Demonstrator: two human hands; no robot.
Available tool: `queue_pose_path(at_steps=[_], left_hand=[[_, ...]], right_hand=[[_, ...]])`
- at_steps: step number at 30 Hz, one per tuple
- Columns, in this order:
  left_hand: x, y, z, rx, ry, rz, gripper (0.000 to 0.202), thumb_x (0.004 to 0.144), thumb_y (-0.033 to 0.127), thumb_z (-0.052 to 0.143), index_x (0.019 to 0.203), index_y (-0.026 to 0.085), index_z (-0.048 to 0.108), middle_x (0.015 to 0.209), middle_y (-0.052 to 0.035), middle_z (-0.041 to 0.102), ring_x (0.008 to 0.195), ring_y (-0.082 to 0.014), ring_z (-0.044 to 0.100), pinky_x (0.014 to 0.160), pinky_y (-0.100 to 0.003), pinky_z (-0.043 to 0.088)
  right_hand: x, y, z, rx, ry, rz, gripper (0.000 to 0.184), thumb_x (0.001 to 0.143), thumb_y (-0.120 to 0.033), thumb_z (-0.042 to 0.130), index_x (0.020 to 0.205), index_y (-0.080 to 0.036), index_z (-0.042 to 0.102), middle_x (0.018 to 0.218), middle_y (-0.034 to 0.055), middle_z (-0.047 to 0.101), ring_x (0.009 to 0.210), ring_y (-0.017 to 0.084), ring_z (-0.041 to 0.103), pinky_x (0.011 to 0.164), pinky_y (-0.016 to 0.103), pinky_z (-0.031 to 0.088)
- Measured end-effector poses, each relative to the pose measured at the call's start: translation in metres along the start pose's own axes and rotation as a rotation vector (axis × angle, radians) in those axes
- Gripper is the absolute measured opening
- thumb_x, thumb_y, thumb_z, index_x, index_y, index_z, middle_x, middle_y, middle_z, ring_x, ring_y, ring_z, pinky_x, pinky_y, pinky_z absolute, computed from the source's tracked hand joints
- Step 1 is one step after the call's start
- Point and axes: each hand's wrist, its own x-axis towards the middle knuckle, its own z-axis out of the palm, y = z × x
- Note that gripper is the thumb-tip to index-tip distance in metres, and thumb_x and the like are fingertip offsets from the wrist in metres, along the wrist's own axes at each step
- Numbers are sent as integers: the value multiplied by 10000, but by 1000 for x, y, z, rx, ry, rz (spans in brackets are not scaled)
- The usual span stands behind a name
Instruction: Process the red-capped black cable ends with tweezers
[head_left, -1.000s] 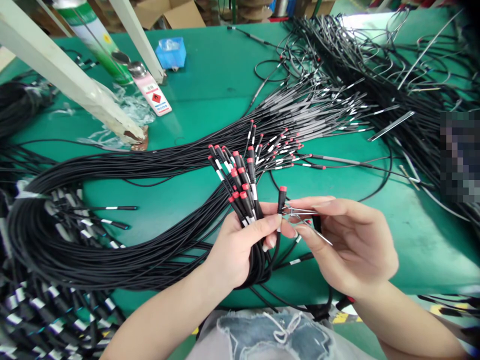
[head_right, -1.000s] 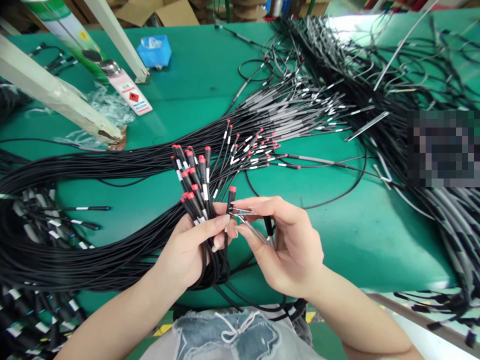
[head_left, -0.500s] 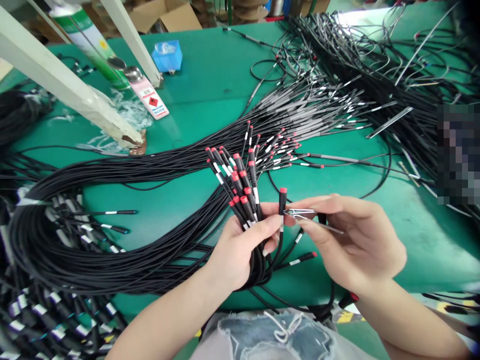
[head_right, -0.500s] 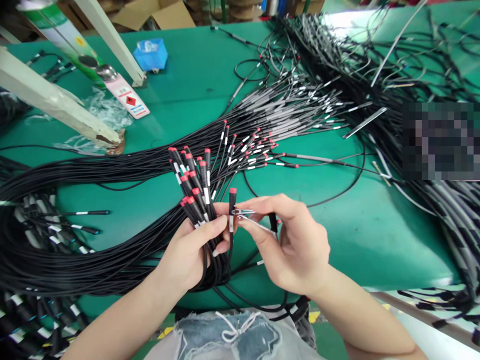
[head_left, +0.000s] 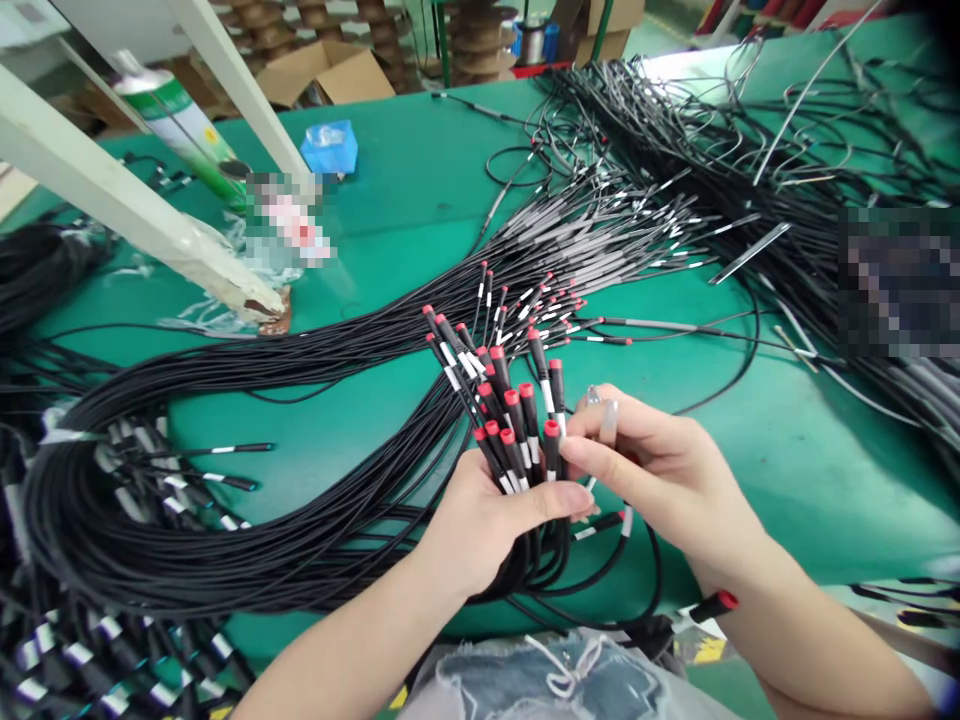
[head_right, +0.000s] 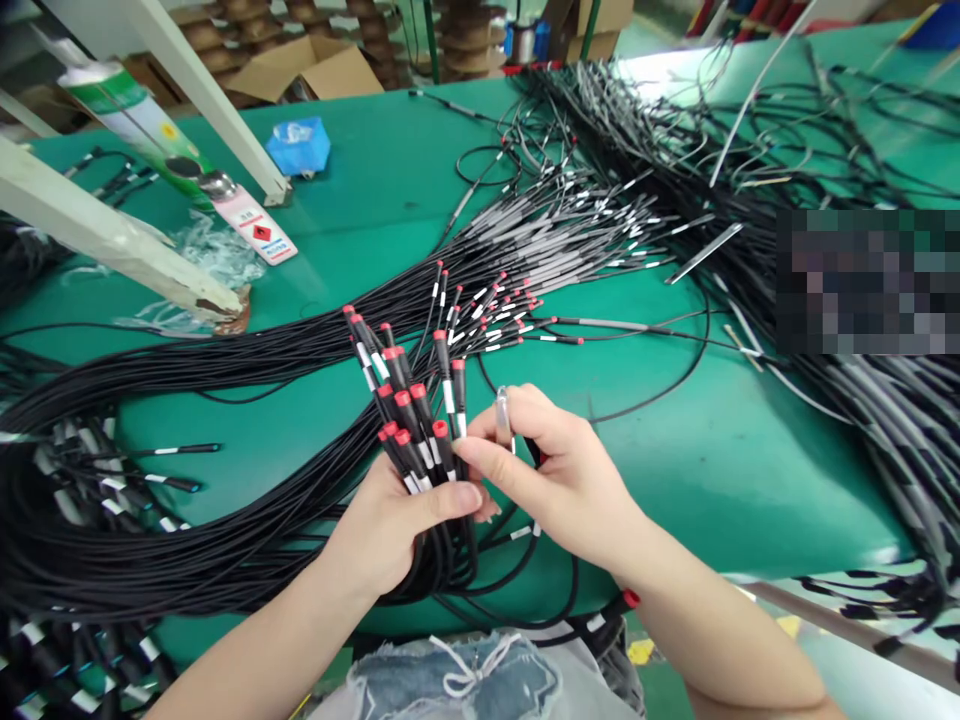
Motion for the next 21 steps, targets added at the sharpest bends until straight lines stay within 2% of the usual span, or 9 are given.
queue_pose_path(at_steps=[3, 5, 8, 12, 14, 16, 17, 19, 21], left_hand=[[1, 1, 1, -14, 74, 68, 81, 759, 197, 781, 742, 157, 712, 682, 2, 673, 639, -111, 615, 655, -224, 498], [2, 4, 1, -76, 80, 81, 156, 804, 236, 728, 694, 147, 662, 580, 7, 601, 538, -91, 545, 542, -202, 435], [2, 8, -1, -154, 27, 62, 111, 784, 247, 742, 791, 153, 684, 454, 56, 470, 402, -54, 380, 425, -177, 284], [2, 9, -3, -127, 7, 27, 184, 723, 272, 813, 808, 147, 708, 454, 49, 482, 396, -51, 373, 415, -185, 258], [3, 9, -3, -107, -1, 34, 168, 724, 266, 812, 780, 144, 712, 475, 41, 493, 413, -53, 384, 415, -191, 247], [3, 10, -2, -86, 6, 60, 157, 742, 269, 795, 763, 135, 716, 489, 30, 510, 427, -53, 387, 419, -198, 244], [2, 11, -2, -82, 22, 70, 159, 743, 269, 792, 758, 130, 717, 509, 15, 545, 432, -54, 393, 422, -202, 248], [2, 11, -1, -90, 70, 66, 158, 724, 262, 802, 750, 131, 718, 587, -29, 642, 442, -57, 415, 426, -207, 261], [2, 11, -1, -117, 104, 51, 142, 700, 241, 819, 764, 147, 734, 668, -58, 708, 444, -54, 436, 424, -200, 268]], right_hand=[[-2, -1, 0, 38, 27, 10, 172, 940, -210, 610, 770, -235, 607, 718, -23, 591, 714, 134, 510, 669, 284, 429], [-3, -2, 0, 33, 11, 26, 169, 945, -216, 602, 777, -234, 603, 716, -22, 577, 727, 135, 486, 681, 281, 421], [-3, -2, 0, 31, -60, 42, 176, 956, -238, 586, 782, -223, 598, 703, -21, 541, 714, 128, 464, 666, 271, 417], [-2, -1, 3, 47, -147, 30, 165, 962, -261, 575, 813, -218, 634, 720, -10, 560, 706, 127, 503, 668, 277, 450], [-2, 1, 3, 29, -114, 37, 208, 947, -278, 600, 752, -205, 612, 679, -13, 533, 660, 122, 490, 615, 264, 443], [-3, 2, 2, -30, -5, 22, 218, 952, -289, 592, 753, -205, 619, 671, -12, 532, 631, 115, 482, 586, 256, 441], [-4, 2, 1, -52, 64, 9, 192, 968, -290, 566, 816, -214, 656, 697, -5, 552, 635, 114, 496, 580, 252, 447], [-5, 3, 1, -13, 174, -30, 206, 992, -274, 518, 1128, -276, 672, 795, 7, 611, 673, 119, 557, 568, 244, 479], [-6, 2, 3, 101, 236, -64, 426, 976, -236, 543, 1389, -334, 502, 910, 18, 666, 721, 137, 625, 571, 255, 536]])
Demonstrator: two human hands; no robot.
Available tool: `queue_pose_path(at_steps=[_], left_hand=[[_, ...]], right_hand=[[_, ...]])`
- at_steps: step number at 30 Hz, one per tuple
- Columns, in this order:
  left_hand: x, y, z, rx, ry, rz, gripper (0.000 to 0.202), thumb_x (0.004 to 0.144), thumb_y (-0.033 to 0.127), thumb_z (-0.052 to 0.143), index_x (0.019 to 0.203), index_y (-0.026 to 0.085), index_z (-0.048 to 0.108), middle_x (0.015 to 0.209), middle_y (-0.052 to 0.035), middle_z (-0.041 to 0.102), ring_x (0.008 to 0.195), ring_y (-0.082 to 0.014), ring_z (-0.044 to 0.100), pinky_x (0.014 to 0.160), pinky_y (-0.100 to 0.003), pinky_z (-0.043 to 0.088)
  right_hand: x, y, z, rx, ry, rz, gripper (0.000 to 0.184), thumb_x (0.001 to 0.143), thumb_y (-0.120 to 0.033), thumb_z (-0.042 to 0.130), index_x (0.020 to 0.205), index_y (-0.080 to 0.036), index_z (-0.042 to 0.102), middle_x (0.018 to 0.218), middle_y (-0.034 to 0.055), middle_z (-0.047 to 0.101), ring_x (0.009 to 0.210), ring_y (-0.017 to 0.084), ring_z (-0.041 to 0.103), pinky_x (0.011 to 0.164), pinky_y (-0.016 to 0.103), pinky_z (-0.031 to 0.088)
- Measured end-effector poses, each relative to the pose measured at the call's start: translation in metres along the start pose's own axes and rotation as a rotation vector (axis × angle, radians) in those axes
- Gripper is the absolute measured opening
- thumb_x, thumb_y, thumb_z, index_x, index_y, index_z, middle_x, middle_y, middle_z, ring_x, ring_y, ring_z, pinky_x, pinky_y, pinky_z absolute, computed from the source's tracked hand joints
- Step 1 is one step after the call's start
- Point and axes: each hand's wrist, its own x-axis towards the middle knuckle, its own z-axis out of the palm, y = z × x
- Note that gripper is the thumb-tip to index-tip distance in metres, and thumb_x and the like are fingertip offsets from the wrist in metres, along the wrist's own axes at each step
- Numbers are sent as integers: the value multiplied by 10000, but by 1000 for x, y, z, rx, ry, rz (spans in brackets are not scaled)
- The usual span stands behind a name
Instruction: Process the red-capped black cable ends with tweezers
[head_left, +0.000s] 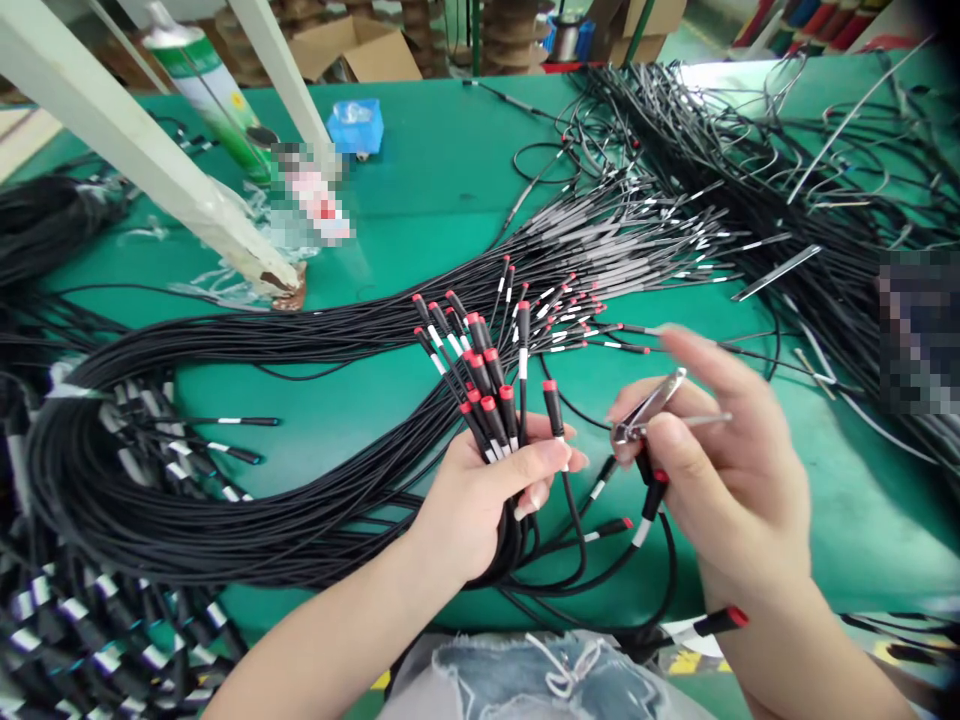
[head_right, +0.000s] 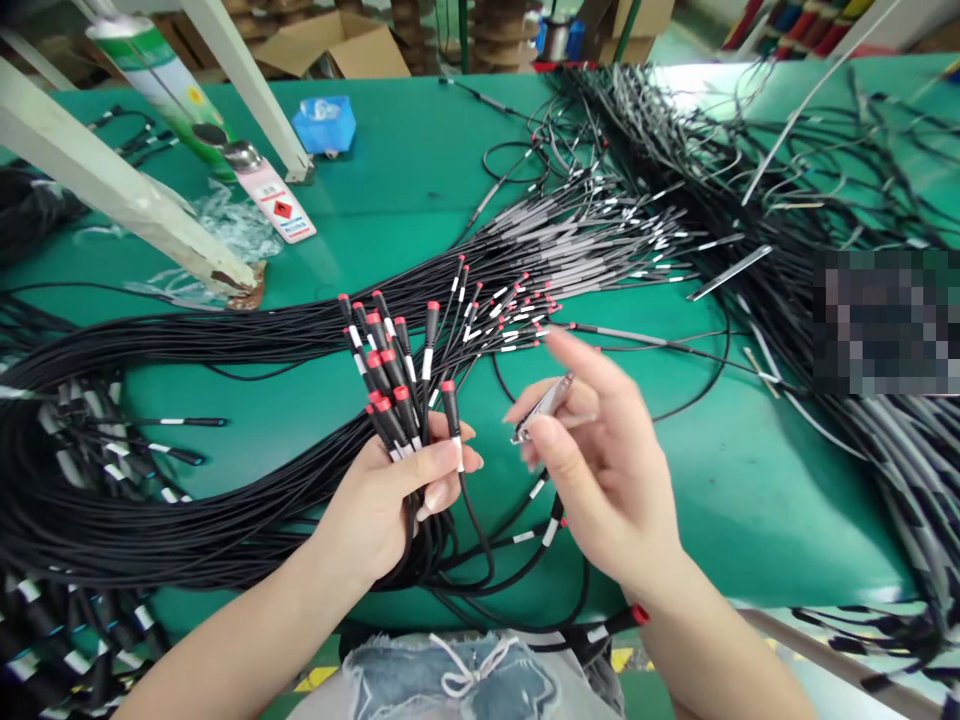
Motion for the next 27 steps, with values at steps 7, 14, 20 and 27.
queue_pose_path(at_steps=[7, 14, 20, 27], left_hand=[[0, -2, -1, -19, 1, -11, 135, 680, 235, 842, 769, 165, 768, 619, -39, 693, 440, -43, 447, 423, -171, 289], [1, -1, -1, -19, -14, -5, 126, 677, 237, 839, 741, 174, 752, 613, -12, 678, 446, -43, 449, 424, -174, 289], [0, -1, 2, -17, 36, -22, 185, 635, 236, 849, 737, 157, 717, 475, 31, 571, 414, -63, 417, 414, -195, 280], [0, -2, 0, -15, 8, -2, 136, 661, 212, 838, 721, 157, 729, 509, 14, 604, 430, -54, 439, 420, -181, 285]], right_hand=[[-9, 3, 11, 28, 38, -232, 515, 804, 43, 660, 1210, -262, 576, 1124, 38, 707, 973, 169, 701, 799, 295, 629], [-9, 9, 7, -14, -59, -307, 565, 784, 72, 649, 1240, -245, 549, 1112, 57, 715, 1028, 202, 691, 833, 356, 615], [-9, 9, 8, -124, -66, -280, 473, 826, -13, 660, 1205, -270, 541, 1094, 58, 718, 1016, 222, 689, 832, 400, 605], [-12, 9, 6, -205, -69, -259, 430, 806, 26, 641, 1116, -265, 576, 1092, 36, 716, 960, 198, 676, 789, 359, 591]])
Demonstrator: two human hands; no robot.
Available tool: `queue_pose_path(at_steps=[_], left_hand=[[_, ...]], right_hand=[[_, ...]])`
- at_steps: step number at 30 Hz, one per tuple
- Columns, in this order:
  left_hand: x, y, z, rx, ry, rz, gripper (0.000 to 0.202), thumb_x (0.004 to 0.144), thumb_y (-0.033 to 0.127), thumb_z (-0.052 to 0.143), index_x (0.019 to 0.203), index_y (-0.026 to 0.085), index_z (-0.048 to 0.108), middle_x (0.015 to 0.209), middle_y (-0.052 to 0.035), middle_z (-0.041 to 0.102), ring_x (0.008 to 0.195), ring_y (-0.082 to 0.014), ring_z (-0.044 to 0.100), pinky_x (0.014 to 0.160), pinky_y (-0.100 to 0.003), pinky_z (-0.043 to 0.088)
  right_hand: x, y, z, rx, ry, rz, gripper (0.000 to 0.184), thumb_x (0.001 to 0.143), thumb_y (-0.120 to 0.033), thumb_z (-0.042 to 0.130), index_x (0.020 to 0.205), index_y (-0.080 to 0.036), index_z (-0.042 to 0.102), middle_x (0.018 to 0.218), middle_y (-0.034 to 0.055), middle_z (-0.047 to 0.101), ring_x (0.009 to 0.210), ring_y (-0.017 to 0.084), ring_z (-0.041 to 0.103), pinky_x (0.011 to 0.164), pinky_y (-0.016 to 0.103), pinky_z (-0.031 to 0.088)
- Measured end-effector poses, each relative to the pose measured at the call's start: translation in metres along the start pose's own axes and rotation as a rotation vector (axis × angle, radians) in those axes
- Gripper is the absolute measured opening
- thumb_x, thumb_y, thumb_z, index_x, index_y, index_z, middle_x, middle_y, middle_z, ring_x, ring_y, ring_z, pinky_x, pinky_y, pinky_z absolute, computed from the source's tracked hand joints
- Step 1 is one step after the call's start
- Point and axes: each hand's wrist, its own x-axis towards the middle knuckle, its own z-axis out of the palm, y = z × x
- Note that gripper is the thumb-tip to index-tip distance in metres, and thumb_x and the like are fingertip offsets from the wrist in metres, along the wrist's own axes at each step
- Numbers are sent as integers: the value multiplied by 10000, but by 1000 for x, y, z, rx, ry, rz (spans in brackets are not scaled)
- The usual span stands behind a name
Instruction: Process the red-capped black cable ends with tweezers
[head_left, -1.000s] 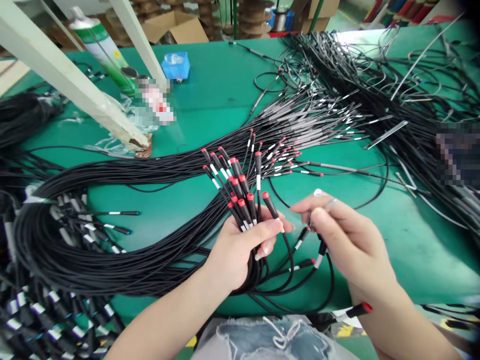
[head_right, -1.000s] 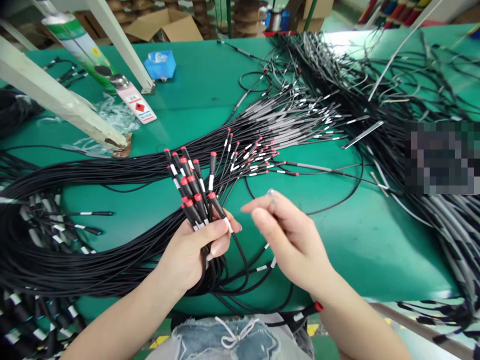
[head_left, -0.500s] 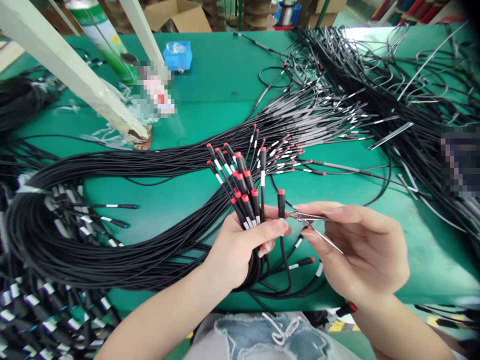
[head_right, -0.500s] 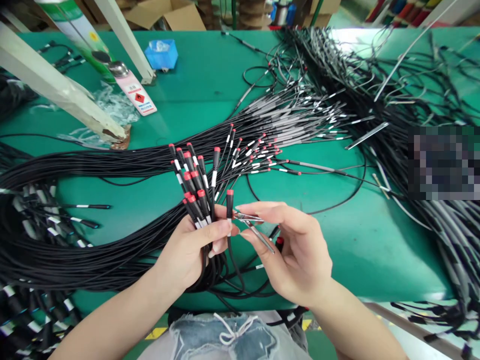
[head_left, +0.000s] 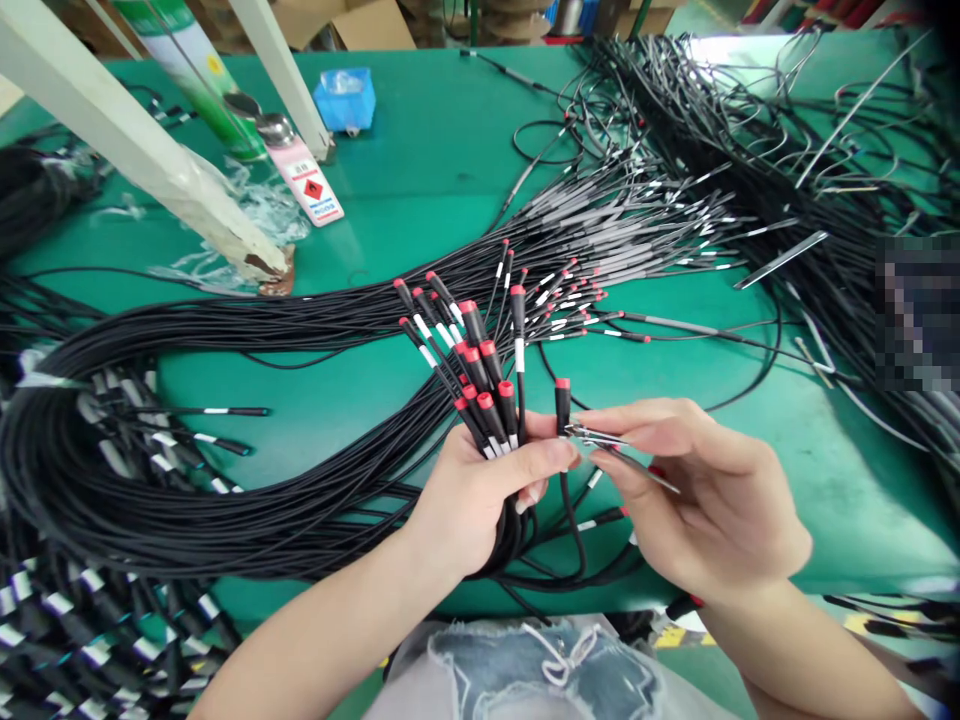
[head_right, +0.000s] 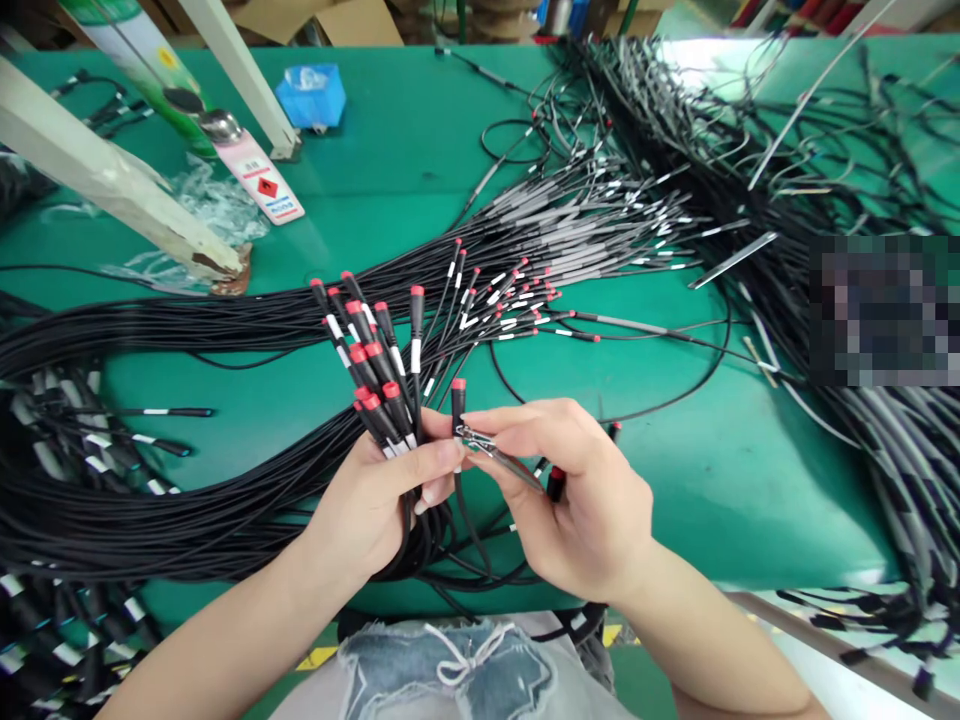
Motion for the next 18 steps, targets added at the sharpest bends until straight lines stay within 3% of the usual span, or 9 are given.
queue_pose_path(at_steps=[5, 9, 13, 18], left_hand=[[-4, 1, 0, 22, -50, -19, 127, 716, 231, 821, 772, 150, 741, 642, -47, 699, 475, -61, 462, 428, -183, 285], [-6, 2, 0, 23, -91, 12, 108, 761, 220, 791, 833, 156, 740, 673, -45, 709, 500, -63, 481, 441, -179, 294], [-5, 1, -1, 3, -122, 5, 130, 762, 213, 788, 829, 144, 700, 659, -44, 704, 492, -68, 485, 444, -181, 303], [-4, 1, -2, 3, -117, -9, 154, 755, 220, 787, 841, 130, 696, 635, -37, 681, 480, -67, 471, 440, -181, 292]], right_hand=[[1, -2, 4, 169, 86, -9, 512, 814, 49, 630, 1205, -271, 549, 1104, 32, 708, 970, 191, 695, 764, 336, 619], [5, -7, 6, 285, 184, 118, 381, 862, -28, 630, 1144, -279, 581, 1073, 35, 685, 911, 181, 699, 785, 337, 629], [10, -6, 2, 371, 139, 289, 406, 892, -136, 650, 1247, -306, 545, 968, 18, 706, 826, 171, 696, 719, 311, 627], [12, -6, 2, 407, 151, 299, 460, 863, -98, 676, 1253, -304, 547, 1051, 11, 726, 855, 152, 709, 773, 291, 630]])
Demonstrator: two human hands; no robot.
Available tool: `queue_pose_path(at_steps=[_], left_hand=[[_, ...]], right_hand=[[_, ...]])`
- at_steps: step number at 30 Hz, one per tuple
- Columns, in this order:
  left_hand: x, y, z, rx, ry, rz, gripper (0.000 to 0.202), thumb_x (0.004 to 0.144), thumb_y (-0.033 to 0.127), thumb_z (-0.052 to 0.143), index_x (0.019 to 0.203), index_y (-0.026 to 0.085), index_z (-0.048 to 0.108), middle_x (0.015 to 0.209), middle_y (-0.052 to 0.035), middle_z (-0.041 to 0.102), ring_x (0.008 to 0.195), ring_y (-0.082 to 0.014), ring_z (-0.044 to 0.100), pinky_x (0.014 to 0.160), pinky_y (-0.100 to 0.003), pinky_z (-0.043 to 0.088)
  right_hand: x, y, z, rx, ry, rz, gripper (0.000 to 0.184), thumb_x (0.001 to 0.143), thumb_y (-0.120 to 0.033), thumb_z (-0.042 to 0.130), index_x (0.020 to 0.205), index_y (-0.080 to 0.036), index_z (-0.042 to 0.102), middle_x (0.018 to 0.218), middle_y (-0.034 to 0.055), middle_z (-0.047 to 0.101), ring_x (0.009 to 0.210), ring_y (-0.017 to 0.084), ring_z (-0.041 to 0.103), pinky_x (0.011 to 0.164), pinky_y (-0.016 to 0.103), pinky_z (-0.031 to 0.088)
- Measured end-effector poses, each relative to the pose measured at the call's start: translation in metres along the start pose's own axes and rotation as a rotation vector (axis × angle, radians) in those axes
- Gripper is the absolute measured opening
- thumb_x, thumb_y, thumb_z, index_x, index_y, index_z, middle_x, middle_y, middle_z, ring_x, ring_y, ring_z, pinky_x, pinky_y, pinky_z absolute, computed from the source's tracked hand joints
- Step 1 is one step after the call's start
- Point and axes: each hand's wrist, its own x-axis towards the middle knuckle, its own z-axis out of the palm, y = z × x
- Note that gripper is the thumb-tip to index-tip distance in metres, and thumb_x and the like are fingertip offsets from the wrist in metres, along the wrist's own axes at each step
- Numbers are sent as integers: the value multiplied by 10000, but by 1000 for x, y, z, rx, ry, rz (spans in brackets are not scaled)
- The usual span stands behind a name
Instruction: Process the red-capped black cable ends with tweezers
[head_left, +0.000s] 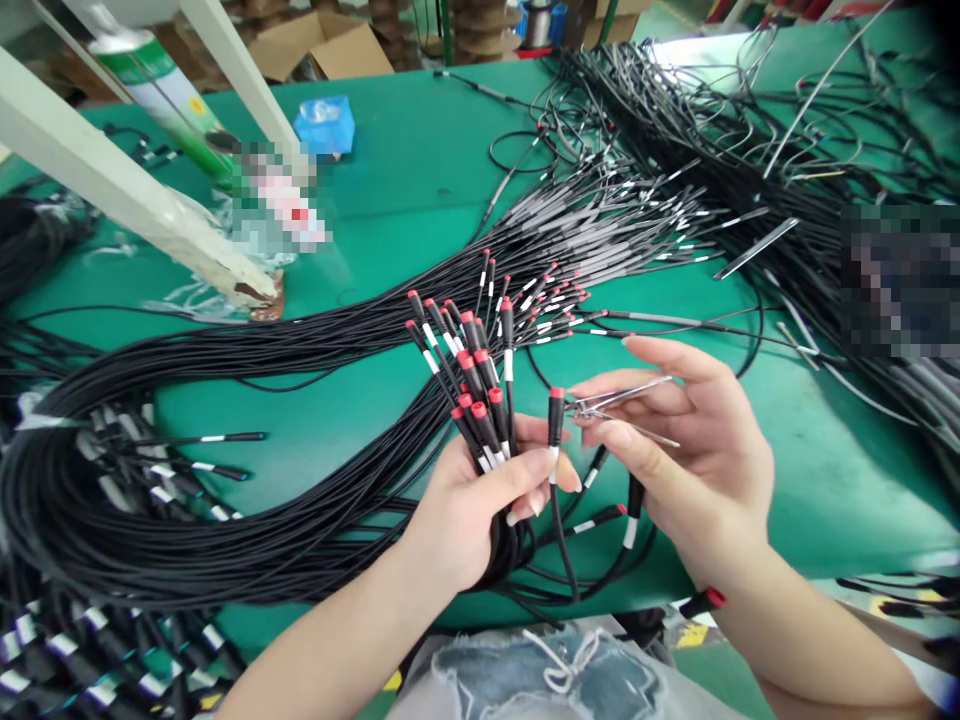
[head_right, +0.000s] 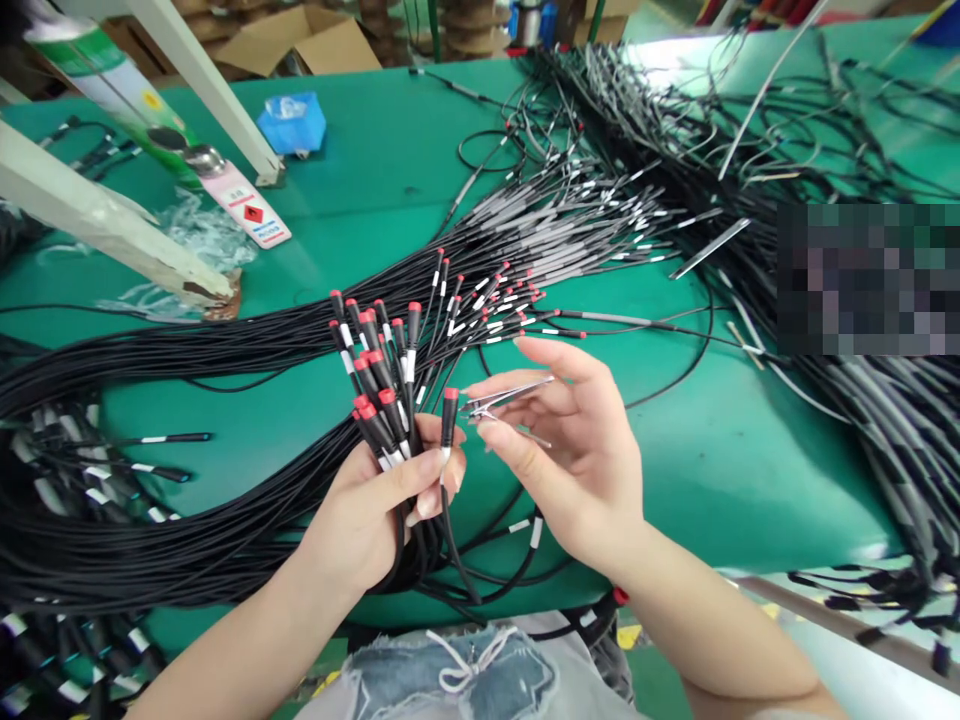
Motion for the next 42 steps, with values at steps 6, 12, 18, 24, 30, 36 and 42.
queue_pose_path(at_steps=[6, 12, 18, 24, 30, 36, 42], left_hand=[[1, -1, -2, -63, 14, 18, 145, 761, 180, 773, 870, 126, 696, 644, -32, 674, 490, -57, 482, 448, -165, 293], [1, -2, -3, -105, -13, 11, 116, 774, 158, 762, 872, 137, 704, 649, -30, 677, 501, -50, 501, 452, -144, 308], [2, -1, -1, -91, 20, 7, 113, 747, 183, 785, 843, 152, 735, 618, -19, 652, 489, -57, 504, 440, -142, 327], [3, -3, -1, -37, 38, 25, 74, 750, 171, 782, 817, 163, 753, 634, -33, 678, 480, -57, 485, 430, -147, 328], [4, -7, -1, -34, -35, 24, 117, 801, 248, 735, 871, 157, 759, 677, -24, 614, 602, -96, 530, 471, -171, 373], [3, -10, -4, 157, -139, -13, 143, 846, 267, 719, 910, 144, 754, 653, -27, 675, 582, -106, 587, 588, -228, 466], [2, -12, -4, 259, -168, -33, 192, 853, 309, 716, 803, 125, 724, 675, -50, 716, 628, -149, 656, 660, -277, 539]], right_hand=[[-9, 2, 5, -91, -41, -319, 574, 770, 116, 613, 1211, -247, 561, 1128, 32, 686, 1010, 155, 690, 843, 286, 624], [-10, 7, 4, -189, -116, -291, 544, 778, 113, 600, 1190, -236, 531, 1114, 57, 689, 1031, 155, 682, 846, 290, 614], [-9, 8, 3, -325, -96, -329, 465, 776, 49, 632, 1138, -230, 546, 1075, 78, 710, 1005, 186, 688, 837, 337, 610], [-10, 6, -2, -435, -133, -356, 434, 803, 37, 613, 1115, -260, 563, 1057, 44, 729, 990, 205, 695, 877, 399, 602], [-2, 1, -5, -223, 113, -230, 455, 856, -58, 636, 1227, -318, 592, 937, -3, 649, 864, 166, 665, 753, 327, 561], [8, -9, -13, -344, -69, 23, 149, 957, -258, 583, 870, -252, 703, 810, -7, 627, 802, 145, 566, 716, 300, 438], [9, -10, -8, -235, -243, 248, 192, 927, -348, 622, 794, -212, 640, 676, -5, 597, 641, 137, 543, 559, 271, 435]])
